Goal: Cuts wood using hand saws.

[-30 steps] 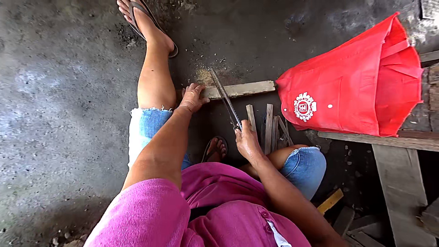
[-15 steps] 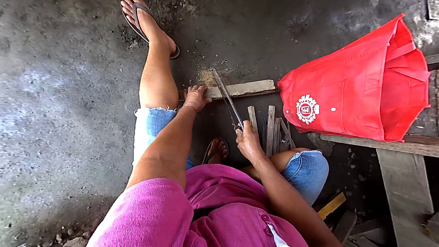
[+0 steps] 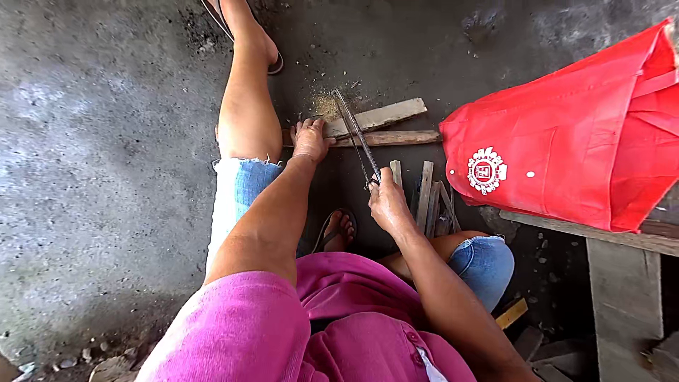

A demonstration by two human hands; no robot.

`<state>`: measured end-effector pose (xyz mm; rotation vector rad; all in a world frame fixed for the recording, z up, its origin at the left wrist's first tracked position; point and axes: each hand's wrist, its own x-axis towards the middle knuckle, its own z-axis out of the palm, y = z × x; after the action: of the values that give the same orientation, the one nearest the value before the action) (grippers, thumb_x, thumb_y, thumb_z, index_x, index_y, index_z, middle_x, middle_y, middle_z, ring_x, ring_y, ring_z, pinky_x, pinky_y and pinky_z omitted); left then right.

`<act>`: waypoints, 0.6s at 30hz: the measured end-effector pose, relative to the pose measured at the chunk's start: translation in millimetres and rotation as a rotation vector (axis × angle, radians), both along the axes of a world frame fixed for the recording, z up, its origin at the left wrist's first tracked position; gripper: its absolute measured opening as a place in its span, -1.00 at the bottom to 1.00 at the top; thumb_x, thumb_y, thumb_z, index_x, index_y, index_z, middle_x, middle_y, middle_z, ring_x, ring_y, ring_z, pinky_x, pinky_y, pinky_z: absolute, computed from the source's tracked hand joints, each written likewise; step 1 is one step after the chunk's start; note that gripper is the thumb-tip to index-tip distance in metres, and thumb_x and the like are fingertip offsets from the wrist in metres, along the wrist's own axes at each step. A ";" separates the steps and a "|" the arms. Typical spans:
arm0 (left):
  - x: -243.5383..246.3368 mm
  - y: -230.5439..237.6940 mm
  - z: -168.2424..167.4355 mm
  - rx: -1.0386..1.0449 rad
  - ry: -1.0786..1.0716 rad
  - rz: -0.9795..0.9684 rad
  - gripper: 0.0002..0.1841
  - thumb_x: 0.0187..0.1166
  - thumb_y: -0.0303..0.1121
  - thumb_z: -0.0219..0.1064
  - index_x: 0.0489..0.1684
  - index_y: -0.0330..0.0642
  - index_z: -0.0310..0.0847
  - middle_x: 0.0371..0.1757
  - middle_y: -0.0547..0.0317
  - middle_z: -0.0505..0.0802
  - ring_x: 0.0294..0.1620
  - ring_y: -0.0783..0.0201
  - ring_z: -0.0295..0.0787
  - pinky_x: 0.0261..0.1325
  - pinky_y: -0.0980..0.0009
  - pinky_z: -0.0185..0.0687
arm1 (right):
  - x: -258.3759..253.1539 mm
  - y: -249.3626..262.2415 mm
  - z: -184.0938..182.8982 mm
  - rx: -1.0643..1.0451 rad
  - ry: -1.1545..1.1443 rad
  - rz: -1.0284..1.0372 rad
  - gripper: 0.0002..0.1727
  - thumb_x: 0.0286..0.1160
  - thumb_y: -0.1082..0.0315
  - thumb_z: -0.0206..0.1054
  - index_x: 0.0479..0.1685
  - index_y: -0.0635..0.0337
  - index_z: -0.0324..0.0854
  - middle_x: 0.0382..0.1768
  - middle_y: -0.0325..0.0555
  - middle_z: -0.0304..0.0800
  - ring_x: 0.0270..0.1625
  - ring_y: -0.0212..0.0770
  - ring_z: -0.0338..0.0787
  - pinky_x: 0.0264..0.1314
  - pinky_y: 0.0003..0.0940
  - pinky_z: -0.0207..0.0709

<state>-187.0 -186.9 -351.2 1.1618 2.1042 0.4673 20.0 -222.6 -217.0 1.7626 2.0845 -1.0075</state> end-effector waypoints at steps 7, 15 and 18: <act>-2.0 -14.4 -8.9 0.063 0.012 -0.070 -0.37 0.56 -0.12 0.53 0.61 -0.12 0.52 0.57 -0.21 0.64 0.71 -0.30 0.35 0.80 -0.36 -0.07 | 23.0 -19.6 -6.8 0.026 0.027 0.022 -0.61 0.88 0.29 0.07 0.53 0.26 0.27 -0.20 0.18 0.77 -0.10 0.12 0.86 0.10 0.04 0.71; 6.8 -10.3 -1.4 -0.021 0.045 -0.021 -0.35 0.58 -0.10 0.50 0.63 -0.15 0.48 0.63 -0.27 0.57 0.75 -0.33 0.29 0.78 -0.40 -0.05 | 47.4 -31.9 -13.0 0.077 0.379 -0.209 -0.65 0.84 0.37 0.10 0.49 0.26 0.39 -0.46 -0.07 0.70 -0.51 -0.24 0.77 -0.33 -0.31 0.75; 7.8 -7.6 -1.8 -0.011 0.051 0.002 -0.36 0.60 -0.10 0.48 0.64 -0.15 0.48 0.63 -0.29 0.57 0.74 -0.36 0.29 0.77 -0.41 -0.05 | 54.6 -32.2 -5.6 0.177 0.515 -0.266 -0.67 0.80 0.42 0.12 0.44 0.31 0.43 -0.50 -0.12 0.70 -0.54 -0.29 0.77 -0.39 -0.38 0.74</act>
<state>-179.2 -194.5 -353.0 1.1770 2.1488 0.4306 74.5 -254.8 -222.6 2.0834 2.3274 -1.5315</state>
